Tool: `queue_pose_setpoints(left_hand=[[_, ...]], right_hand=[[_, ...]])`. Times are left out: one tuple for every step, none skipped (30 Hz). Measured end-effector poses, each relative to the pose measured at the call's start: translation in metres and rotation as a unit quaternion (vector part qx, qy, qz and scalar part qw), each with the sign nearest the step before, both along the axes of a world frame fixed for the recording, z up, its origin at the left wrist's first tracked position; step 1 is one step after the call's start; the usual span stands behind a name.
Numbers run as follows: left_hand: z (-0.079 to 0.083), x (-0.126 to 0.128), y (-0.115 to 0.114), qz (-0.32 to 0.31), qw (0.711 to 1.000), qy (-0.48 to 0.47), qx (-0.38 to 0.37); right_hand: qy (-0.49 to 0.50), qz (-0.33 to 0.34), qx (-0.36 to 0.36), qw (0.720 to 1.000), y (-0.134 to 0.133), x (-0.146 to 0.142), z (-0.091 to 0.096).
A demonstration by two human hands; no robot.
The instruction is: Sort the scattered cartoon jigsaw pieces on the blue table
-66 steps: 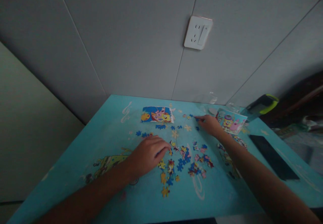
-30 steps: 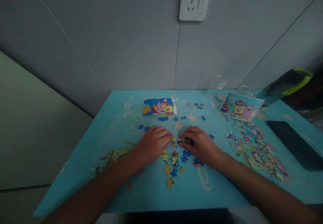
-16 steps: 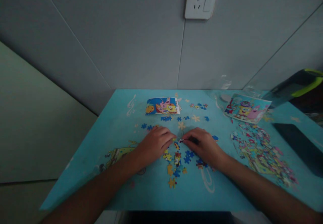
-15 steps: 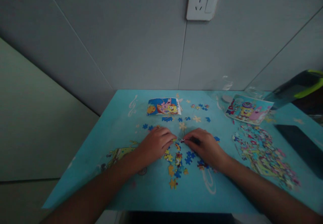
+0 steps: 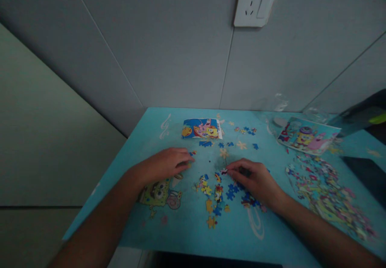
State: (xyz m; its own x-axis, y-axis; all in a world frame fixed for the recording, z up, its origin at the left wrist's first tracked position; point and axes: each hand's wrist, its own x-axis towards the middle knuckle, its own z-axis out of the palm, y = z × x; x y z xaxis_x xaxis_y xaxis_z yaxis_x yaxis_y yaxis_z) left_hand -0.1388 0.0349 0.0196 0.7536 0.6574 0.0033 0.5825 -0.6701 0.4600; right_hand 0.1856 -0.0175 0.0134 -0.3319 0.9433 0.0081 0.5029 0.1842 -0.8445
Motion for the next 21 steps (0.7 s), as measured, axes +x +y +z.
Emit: queue_pose_setpoints(left_hand=[[0.0, 0.003, -0.002, -0.004, 1.0, 0.005, 0.012], [0.0, 0.007, -0.005, -0.008, 1.0, 0.008, 0.029], [0.0, 0.011, -0.008, -0.013, 0.999, 0.013, 0.047], [-0.001, 0.016, -0.011, -0.02, 0.997, 0.018, 0.067], [-0.001, 0.02, -0.013, -0.026, 0.996, 0.023, 0.087], [-0.002, 0.024, -0.016, -0.033, 0.994, 0.026, 0.103], [-0.003, 0.028, -0.017, -0.042, 0.992, 0.026, 0.118], [-0.004, 0.031, -0.019, -0.052, 0.99, 0.021, 0.13], [-0.005, 0.034, -0.02, -0.062, 0.988, 0.014, 0.141], [-0.006, 0.036, -0.022, -0.072, 0.986, 0.007, 0.151], [-0.007, 0.038, -0.023, -0.084, 0.984, 0.001, 0.158], [-0.008, 0.039, -0.024, -0.096, 0.982, -0.002, 0.165], [-0.009, 0.04, -0.025, -0.108, 0.979, -0.005, 0.172], [-0.01, 0.041, -0.025, -0.117, 0.977, -0.007, 0.179], [-0.011, 0.041, -0.026, -0.125, 0.974, -0.01, 0.187], [-0.012, 0.041, -0.026, -0.129, 0.972, -0.012, 0.194], [-0.013, 0.041, -0.026, -0.132, 0.971, -0.015, 0.2], [-0.014, 0.041, -0.026, -0.133, 0.97, -0.016, 0.204], [-0.014, 0.041, -0.026, -0.132, 0.969, -0.016, 0.206], [-0.014, 0.04, -0.025, -0.129, 0.97, -0.021, 0.207], [-0.014, 0.04, -0.025, -0.125, 0.97, -0.026, 0.206]], right_hand=[[0.008, -0.005, -0.012, 1.0, -0.001, -0.001, 0.002], [0.014, -0.01, -0.022, 1.0, -0.001, -0.002, 0.003], [0.019, -0.015, -0.03, 0.999, -0.002, -0.003, 0.004], [0.023, -0.018, -0.036, 0.999, -0.002, -0.004, 0.005], [0.026, -0.02, -0.041, 0.999, -0.002, -0.004, 0.006], [0.028, -0.023, -0.042, 0.998, -0.001, -0.004, 0.007], [0.025, -0.026, -0.037, 0.999, 0.0, -0.002, 0.007], [0.018, -0.033, -0.023, 0.999, 0.002, 0.0, 0.007], [0.003, -0.043, 0.002, 0.999, 0.006, 0.005, 0.008], [-0.017, -0.057, 0.039, 0.997, 0.01, 0.011, 0.008], [-0.044, -0.074, 0.082, 0.993, 0.016, 0.02, 0.008], [-0.074, -0.095, 0.128, 0.984, 0.023, 0.03, 0.007], [-0.103, -0.12, 0.171, 0.972, 0.03, 0.041, 0.007], [-0.135, -0.147, 0.2, 0.959, 0.038, 0.053, 0.005], [-0.163, -0.179, 0.218, 0.945, 0.047, 0.064, 0.003], [-0.19, -0.2, 0.225, 0.934, 0.055, 0.074, 0.0], [-0.22, -0.216, 0.228, 0.923, 0.062, 0.083, -0.003], [-0.246, -0.227, 0.232, 0.913, 0.07, 0.09, -0.006], [-0.271, -0.233, 0.232, 0.905, 0.076, 0.095, -0.01], [-0.293, -0.236, 0.231, 0.897, 0.081, 0.097, -0.013], [-0.312, -0.236, 0.229, 0.892, 0.086, 0.098, -0.015]])
